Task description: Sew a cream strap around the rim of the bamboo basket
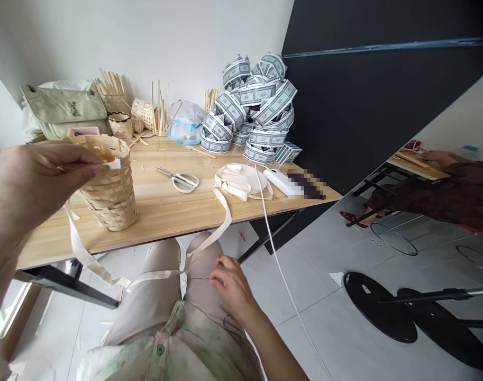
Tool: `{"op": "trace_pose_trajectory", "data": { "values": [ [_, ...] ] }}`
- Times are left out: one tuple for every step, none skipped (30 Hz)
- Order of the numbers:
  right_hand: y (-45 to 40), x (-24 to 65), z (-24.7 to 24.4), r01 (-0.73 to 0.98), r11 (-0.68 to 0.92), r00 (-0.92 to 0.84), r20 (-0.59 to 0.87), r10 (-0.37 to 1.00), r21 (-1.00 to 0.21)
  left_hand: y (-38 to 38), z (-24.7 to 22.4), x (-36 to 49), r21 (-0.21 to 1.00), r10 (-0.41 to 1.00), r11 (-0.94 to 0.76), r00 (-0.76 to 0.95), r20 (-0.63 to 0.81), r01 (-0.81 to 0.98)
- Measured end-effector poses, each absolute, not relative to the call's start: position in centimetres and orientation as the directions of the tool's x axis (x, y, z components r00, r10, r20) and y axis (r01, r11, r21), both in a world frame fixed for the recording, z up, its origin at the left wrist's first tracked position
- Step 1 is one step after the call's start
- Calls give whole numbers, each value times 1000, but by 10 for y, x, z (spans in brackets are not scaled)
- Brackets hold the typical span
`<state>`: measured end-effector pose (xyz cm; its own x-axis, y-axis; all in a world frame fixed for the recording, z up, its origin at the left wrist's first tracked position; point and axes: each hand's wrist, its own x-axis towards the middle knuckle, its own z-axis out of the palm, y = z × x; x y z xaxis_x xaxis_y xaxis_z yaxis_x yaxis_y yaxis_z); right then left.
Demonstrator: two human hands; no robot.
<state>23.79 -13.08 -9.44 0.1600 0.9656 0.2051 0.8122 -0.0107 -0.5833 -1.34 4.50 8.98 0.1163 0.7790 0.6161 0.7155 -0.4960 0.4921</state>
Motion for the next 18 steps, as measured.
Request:
{"op": "trace_pose_trajectory", "data": {
  "values": [
    [-132,239,-76,788,23,175,260,950,-615,44,91,-13,496,776,-503,118,620,708],
    [-134,240,-56,760,60,198,318,927,-647,44,91,-13,490,771,-515,130,623,703],
    [-135,243,-36,707,116,235,387,891,-698,44,91,-14,478,762,-535,154,629,696],
    [-135,246,-17,547,244,308,464,830,-801,45,91,-15,461,753,-560,192,629,689],
    [-134,249,0,359,369,374,494,785,-857,46,91,-17,452,746,-589,237,622,669],
    [-132,253,14,169,459,428,484,763,-872,47,91,-18,456,731,-631,284,620,628],
    [-129,257,25,-13,518,463,454,761,-855,49,91,-20,471,741,-639,323,588,609],
    [-124,261,33,-160,537,471,413,779,-828,50,91,-21,487,756,-626,322,569,609],
    [-117,265,39,-277,533,465,374,803,-800,51,91,-22,475,749,-632,327,576,612],
    [-109,266,43,-366,517,446,341,827,-774,53,91,-22,474,757,-623,327,565,622],
    [-100,267,46,-433,496,420,318,850,-753,54,91,-23,475,748,-636,333,574,608],
    [-89,266,49,-481,472,385,305,871,-739,55,92,-23,475,736,-654,348,581,589],
    [-79,263,51,-513,449,346,302,888,-731,55,92,-24,475,725,-667,355,590,573],
    [-68,259,54,-533,424,298,307,904,-732,55,93,-26,468,717,-676,358,599,570],
    [-58,255,58,-544,398,242,316,917,-739,54,94,-27,463,710,-683,365,602,566],
    [-48,250,64,-546,374,185,328,926,-750,53,95,-29,460,703,-692,374,605,556],
    [-38,245,70,-539,354,133,338,932,-764,51,96,-31,460,690,-707,384,613,536],
    [-29,240,77,-522,339,84,349,933,-782,49,97,-33,463,673,-727,397,623,506]
  ]
}}
